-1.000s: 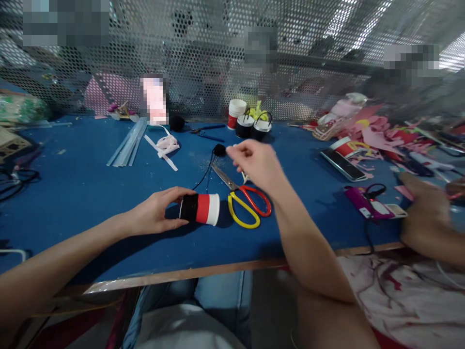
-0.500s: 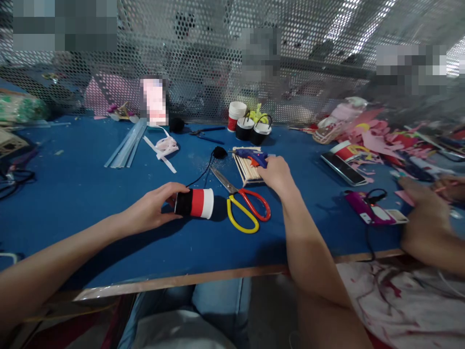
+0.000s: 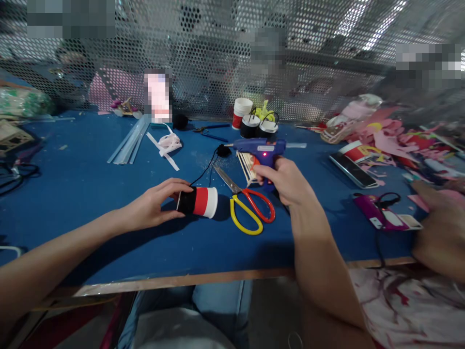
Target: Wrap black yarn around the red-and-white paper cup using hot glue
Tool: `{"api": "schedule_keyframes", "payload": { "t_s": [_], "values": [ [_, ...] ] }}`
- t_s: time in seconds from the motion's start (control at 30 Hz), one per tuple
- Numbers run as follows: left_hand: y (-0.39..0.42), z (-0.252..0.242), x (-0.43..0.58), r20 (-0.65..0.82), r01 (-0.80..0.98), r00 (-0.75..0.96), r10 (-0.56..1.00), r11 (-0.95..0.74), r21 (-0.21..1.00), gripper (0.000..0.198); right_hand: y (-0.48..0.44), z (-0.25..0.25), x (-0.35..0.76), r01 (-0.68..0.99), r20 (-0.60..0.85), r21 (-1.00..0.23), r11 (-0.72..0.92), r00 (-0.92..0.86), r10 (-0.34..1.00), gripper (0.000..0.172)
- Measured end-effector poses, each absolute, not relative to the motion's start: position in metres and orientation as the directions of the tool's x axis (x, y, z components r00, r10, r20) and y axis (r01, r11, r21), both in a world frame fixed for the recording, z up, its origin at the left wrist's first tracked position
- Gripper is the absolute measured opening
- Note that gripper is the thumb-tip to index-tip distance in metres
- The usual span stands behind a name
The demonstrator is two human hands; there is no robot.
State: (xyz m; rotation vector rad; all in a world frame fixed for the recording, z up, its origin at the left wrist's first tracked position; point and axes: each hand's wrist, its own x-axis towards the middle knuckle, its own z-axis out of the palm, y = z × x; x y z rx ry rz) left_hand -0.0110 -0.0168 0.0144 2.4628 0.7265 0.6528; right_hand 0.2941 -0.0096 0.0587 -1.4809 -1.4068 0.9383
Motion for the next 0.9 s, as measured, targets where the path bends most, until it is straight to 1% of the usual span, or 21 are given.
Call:
{"api": "schedule_keyframes", "payload": {
  "t_s": [0.1, 0.17, 0.27, 0.33, 0.37, 0.43, 0.53, 0.63, 0.8, 0.9],
  "values": [
    [-0.014, 0.014, -0.012, 0.302, 0.372, 0.737, 0.605, -0.736, 0.565, 0.045, -0.025, 0.064, 0.282, 0.469, 0.024, -0.883, 0.036, -0.032, 0.999, 0.025],
    [-0.012, 0.014, -0.013, 0.318, 0.367, 0.732, 0.602, -0.742, 0.561, 0.044, -0.033, 0.064, 0.275, 0.579, 0.040, -0.811, 0.085, -0.089, 0.995, 0.026],
    [-0.010, 0.013, -0.014, 0.354, 0.343, 0.728, 0.587, -0.759, 0.554, 0.043, -0.041, 0.062, 0.264, 0.731, 0.163, -0.654, 0.195, -0.116, 0.980, 0.027],
    [-0.008, 0.011, -0.015, 0.374, 0.330, 0.728, 0.575, -0.771, 0.545, 0.043, -0.044, 0.059, 0.259, 0.766, 0.236, -0.592, 0.250, -0.132, 0.963, 0.024],
    [-0.007, 0.011, -0.015, 0.380, 0.327, 0.728, 0.570, -0.777, 0.538, 0.043, -0.045, 0.058, 0.257, 0.767, 0.241, -0.583, 0.268, -0.151, 0.959, 0.022],
    [-0.007, 0.010, -0.016, 0.388, 0.327, 0.728, 0.566, -0.783, 0.529, 0.042, -0.046, 0.056, 0.255, 0.754, 0.188, -0.595, 0.277, -0.204, 0.961, 0.022],
    [-0.007, 0.010, -0.016, 0.384, 0.332, 0.724, 0.573, -0.777, 0.535, 0.040, -0.047, 0.055, 0.255, 0.744, 0.095, -0.618, 0.254, -0.250, 0.964, 0.028],
    [-0.008, 0.010, -0.015, 0.380, 0.332, 0.722, 0.578, -0.771, 0.543, 0.039, -0.048, 0.056, 0.255, 0.759, 0.048, -0.615, 0.214, -0.235, 0.971, 0.034],
    [-0.007, 0.010, -0.015, 0.377, 0.334, 0.725, 0.577, -0.772, 0.540, 0.038, -0.050, 0.059, 0.251, 0.780, 0.018, -0.600, 0.179, -0.210, 0.978, 0.037],
    [-0.007, 0.010, -0.015, 0.382, 0.329, 0.726, 0.572, -0.776, 0.538, 0.038, -0.050, 0.059, 0.251, 0.775, 0.060, -0.587, 0.232, -0.245, 0.968, 0.040]
  ]
}}
